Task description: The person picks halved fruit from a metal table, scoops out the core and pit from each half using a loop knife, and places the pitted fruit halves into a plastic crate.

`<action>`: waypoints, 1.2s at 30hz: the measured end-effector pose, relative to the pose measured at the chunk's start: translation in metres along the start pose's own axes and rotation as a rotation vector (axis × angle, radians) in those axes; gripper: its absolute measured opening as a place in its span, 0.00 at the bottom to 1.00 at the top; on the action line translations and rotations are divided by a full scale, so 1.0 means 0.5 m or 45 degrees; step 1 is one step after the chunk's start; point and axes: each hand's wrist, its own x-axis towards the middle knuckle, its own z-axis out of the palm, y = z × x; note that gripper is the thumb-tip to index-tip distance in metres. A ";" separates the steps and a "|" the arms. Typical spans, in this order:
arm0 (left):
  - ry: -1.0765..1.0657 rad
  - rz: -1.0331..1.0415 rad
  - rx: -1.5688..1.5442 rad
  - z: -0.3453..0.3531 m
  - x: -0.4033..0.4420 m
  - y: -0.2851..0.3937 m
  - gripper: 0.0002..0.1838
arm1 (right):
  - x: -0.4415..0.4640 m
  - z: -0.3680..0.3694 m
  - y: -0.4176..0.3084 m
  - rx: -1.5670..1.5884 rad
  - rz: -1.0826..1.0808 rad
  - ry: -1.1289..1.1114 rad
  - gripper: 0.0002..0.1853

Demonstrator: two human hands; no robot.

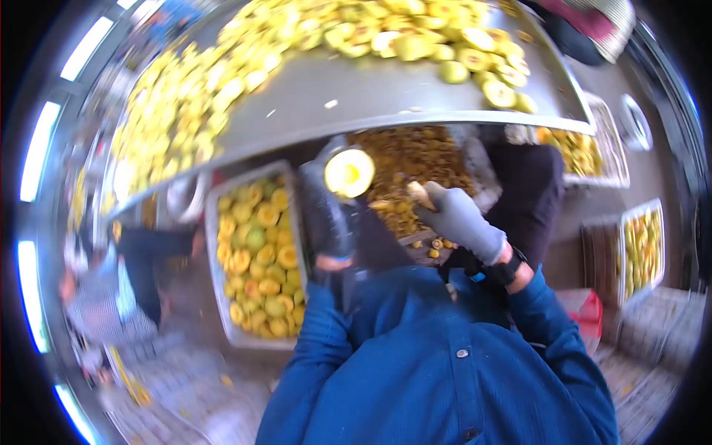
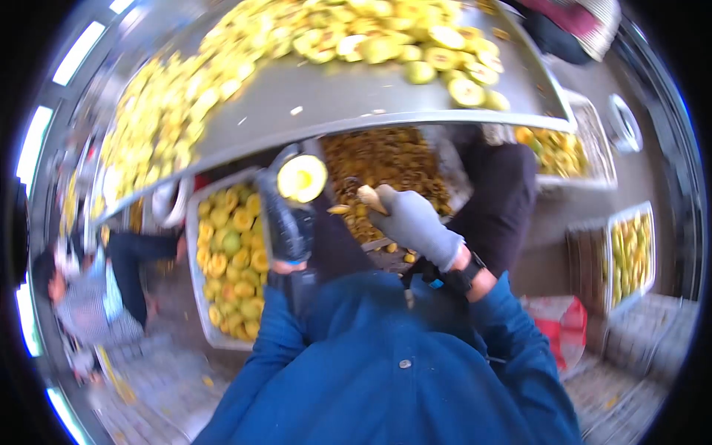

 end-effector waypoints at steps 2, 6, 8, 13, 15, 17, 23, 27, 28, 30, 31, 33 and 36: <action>0.091 0.297 0.382 -0.042 -0.035 -0.042 0.21 | 0.003 0.017 -0.039 0.103 -0.061 -0.040 0.14; 0.246 0.139 0.164 -0.130 -0.107 -0.090 0.21 | -0.013 0.043 -0.049 0.119 -0.036 -0.129 0.13; 0.388 0.143 0.190 -0.194 -0.161 -0.101 0.21 | -0.031 0.053 -0.023 0.124 -0.050 -0.224 0.13; 0.938 -0.240 0.103 -0.400 -0.360 -0.236 0.22 | -0.062 0.060 0.023 0.019 0.157 -0.380 0.14; 1.045 -0.519 -0.123 -0.520 -0.441 -0.266 0.19 | -0.062 0.068 0.016 0.037 0.146 -0.406 0.14; 1.226 -0.590 -0.095 -0.597 -0.498 -0.258 0.16 | -0.077 0.078 0.045 0.086 0.235 -0.449 0.15; 1.201 -0.637 0.375 -0.608 -0.573 -0.191 0.24 | -0.065 0.094 0.024 -0.135 0.206 -0.577 0.16; 1.381 -0.658 0.531 -0.667 -0.619 -0.206 0.25 | -0.050 0.100 0.022 -0.171 0.212 -0.622 0.16; 1.413 -0.652 0.527 -0.684 -0.621 -0.212 0.25 | -0.044 0.104 0.021 -0.191 0.221 -0.647 0.15; 1.147 -0.709 1.142 -0.717 -0.632 -0.242 0.23 | -0.041 0.108 0.025 -0.235 0.247 -0.697 0.14; 0.871 -0.735 1.535 -0.747 -0.662 -0.274 0.23 | -0.042 0.108 0.020 -0.258 0.265 -0.718 0.15; 0.363 -0.925 1.975 -0.786 -0.707 -0.312 0.24 | -0.034 0.116 0.008 -0.294 0.286 -0.745 0.16; -0.066 -1.256 2.108 -0.772 -0.629 -0.247 0.28 | -0.034 0.124 0.023 -0.368 0.147 -0.717 0.16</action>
